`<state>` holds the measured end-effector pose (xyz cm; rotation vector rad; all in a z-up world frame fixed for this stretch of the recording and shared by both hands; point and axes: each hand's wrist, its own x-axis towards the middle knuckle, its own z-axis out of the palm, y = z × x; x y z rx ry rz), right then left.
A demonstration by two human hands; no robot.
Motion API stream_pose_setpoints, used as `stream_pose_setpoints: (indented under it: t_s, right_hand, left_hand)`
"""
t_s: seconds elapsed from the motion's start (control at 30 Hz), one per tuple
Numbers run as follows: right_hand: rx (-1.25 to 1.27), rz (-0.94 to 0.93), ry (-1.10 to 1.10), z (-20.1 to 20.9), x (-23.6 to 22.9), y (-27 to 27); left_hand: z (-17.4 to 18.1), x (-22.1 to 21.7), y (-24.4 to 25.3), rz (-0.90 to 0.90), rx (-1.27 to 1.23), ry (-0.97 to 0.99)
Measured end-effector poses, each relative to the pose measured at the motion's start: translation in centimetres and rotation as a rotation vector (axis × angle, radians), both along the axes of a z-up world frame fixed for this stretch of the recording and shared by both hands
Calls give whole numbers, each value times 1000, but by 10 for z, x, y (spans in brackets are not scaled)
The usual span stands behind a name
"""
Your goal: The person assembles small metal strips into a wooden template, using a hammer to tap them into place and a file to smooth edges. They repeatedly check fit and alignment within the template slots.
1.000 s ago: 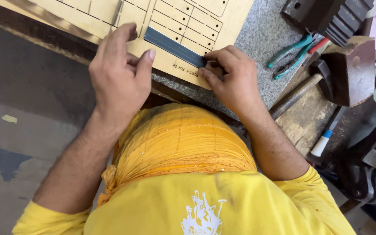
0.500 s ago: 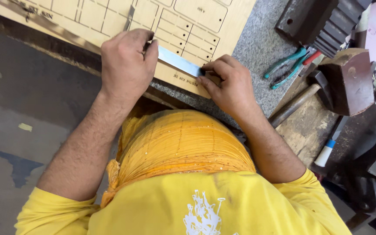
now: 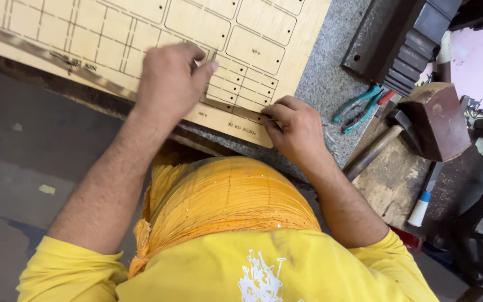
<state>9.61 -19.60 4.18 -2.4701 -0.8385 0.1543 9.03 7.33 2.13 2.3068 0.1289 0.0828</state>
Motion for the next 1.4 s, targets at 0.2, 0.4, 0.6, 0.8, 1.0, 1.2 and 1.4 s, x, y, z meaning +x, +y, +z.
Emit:
stream_pose_setpoints:
  t_s: [0.2,0.4,0.6,0.8,1.0,1.2,1.4]
  right_hand:
    - [16,-99,-57,-2,-8,12]
    - [47,-333,-109,-10,-31,54]
    - [32,-623,-111,-19,-42,101]
    - [47,-832,-252,-23,-43,124]
    - [-24,-860,-204,-23,-29,138]
    - [-52,-860,-130,-27,-28,143]
    - [-38,-862,-92,-21,-26,148]
  left_hand:
    - [-6,59,71,-16,276,-274]
    - [-29,128,101,-163,244,-96]
    - [-35,152,85,-369,190,-119]
    - [-7,129,44,-542,199,110]
    - [9,105,20,-699,140,275]
    - [6,111,22,-731,114,250]
    - [2,112,20,-759,91,251]
